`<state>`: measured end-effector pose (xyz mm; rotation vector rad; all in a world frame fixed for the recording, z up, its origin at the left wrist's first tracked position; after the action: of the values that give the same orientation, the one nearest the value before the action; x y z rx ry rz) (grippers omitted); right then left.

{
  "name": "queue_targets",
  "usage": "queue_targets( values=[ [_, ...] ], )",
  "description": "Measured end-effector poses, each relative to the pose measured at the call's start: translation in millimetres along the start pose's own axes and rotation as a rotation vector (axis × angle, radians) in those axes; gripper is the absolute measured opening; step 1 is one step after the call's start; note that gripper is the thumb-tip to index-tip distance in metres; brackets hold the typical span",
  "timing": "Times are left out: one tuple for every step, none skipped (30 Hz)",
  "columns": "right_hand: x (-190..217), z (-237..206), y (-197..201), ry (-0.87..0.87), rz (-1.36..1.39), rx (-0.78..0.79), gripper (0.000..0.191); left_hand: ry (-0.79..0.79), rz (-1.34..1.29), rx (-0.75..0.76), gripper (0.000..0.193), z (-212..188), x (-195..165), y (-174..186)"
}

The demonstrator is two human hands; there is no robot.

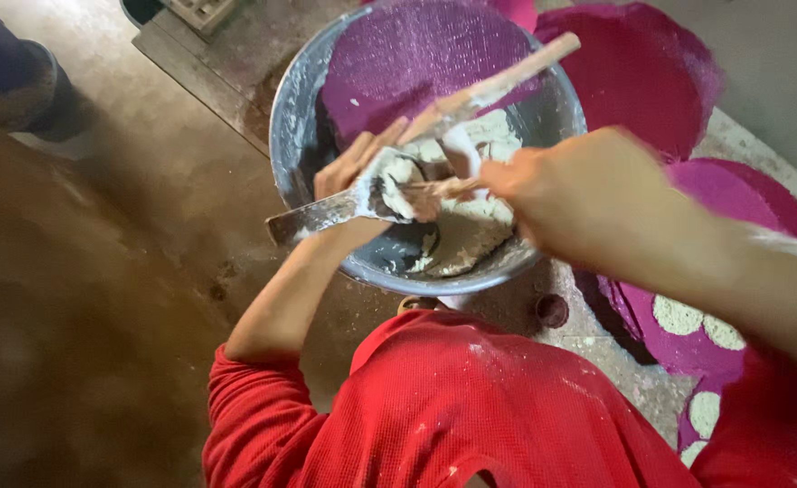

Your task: The person scoops rice dough from a large basin using a handheld press mold and extrudes round dough discs onto pink fabric-lined trays. They repeat the pressing cycle across the trays, then carry a tray to a steamer pot, cover it, and later arrange finished trays of rice cakes on bamboo drying racks.

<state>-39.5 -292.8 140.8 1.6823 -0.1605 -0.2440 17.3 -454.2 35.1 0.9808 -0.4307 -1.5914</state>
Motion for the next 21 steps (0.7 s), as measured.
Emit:
queue_targets(
  values=[
    [12,10,-1,0.054,-0.055,-0.015,0.02,-0.062,-0.02,0.001,0.074,0,-9,-5],
    [28,20,-4,0.107,-0.1,-0.024,0.018,-0.118,-0.043,0.014,0.073,0,-15,-10],
    [40,28,-8,0.139,-0.208,-0.01,0.017,-0.174,-0.072,0.029,0.072,-2,-22,-15],
    [48,34,-12,0.171,-0.325,-0.008,0.017,-0.148,-0.109,0.06,0.07,-3,-19,-19],
    [51,34,-7,0.194,-0.236,-0.06,0.021,-0.127,-0.141,0.08,0.068,-3,-15,-20],
    [51,30,-3,0.215,-0.142,-0.109,0.025,-0.105,-0.176,0.105,0.066,-5,-11,-21],
    [47,24,-1,0.234,-0.038,-0.151,0.03,0.026,-0.203,0.156,0.059,-5,4,-24],
    [34,15,-7,0.162,-0.038,-0.138,0.023,0.162,-0.23,0.21,0.051,-7,21,-25],
    [16,3,-12,0.094,-0.048,-0.129,0.017,0.297,-0.254,0.253,0.043,-10,36,-26],
    [-2,-6,-19,0.029,-0.063,-0.127,0.012,0.348,-0.251,0.192,0.051,-10,45,-17],
    [-15,-10,-23,-0.01,0.084,-0.22,0.015,0.397,-0.249,0.133,0.059,-11,51,-11],
    [-28,-12,-30,-0.052,0.233,-0.315,0.018,0.442,-0.246,0.074,0.068,-12,56,-6],
    [-38,-13,-39,-0.094,0.386,-0.409,0.021,0.38,-0.324,-0.014,0.064,-9,51,-1],
    [-40,-1,-56,-0.078,0.548,-0.458,0.029,0.323,-0.407,-0.094,0.06,-7,47,3],
    [-36,13,-76,-0.065,0.712,-0.5,0.038,0.268,-0.493,-0.17,0.058,-6,42,6],
    [-32,25,-105,-0.118,0.865,-0.461,0.037,0.204,-0.349,-0.172,0.062,-4,35,5],
    [-30,38,-131,-0.163,1.013,-0.423,0.037,0.137,-0.2,-0.181,0.067,1,31,5],
    [-25,39,-145,-0.125,1.03,-0.46,0.037,0.074,-0.049,-0.189,0.072,3,25,4],
    [-18,35,-157,-0.089,1.05,-0.494,0.038,0.058,0.013,-0.172,0.073,8,29,3],
    [-18,30,-164,-0.052,1.067,-0.532,0.038,0.038,0.074,-0.158,0.075,14,36,4],
    [-21,30,-181,-0.087,1.092,-0.422,0.04,0.02,0.133,-0.144,0.077,15,38,3]
  ],
)
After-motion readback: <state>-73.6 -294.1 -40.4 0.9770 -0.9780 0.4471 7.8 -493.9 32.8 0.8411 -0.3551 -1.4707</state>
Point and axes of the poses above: each hand's wrist, its own z-axis towards the middle knuckle, its own y-axis out of the back of the hand, x = y × z, the point moved 9 cm from there along z, towards the middle knuckle, and after that the axes turned 7 degrees about z, right-handed, at the moved point
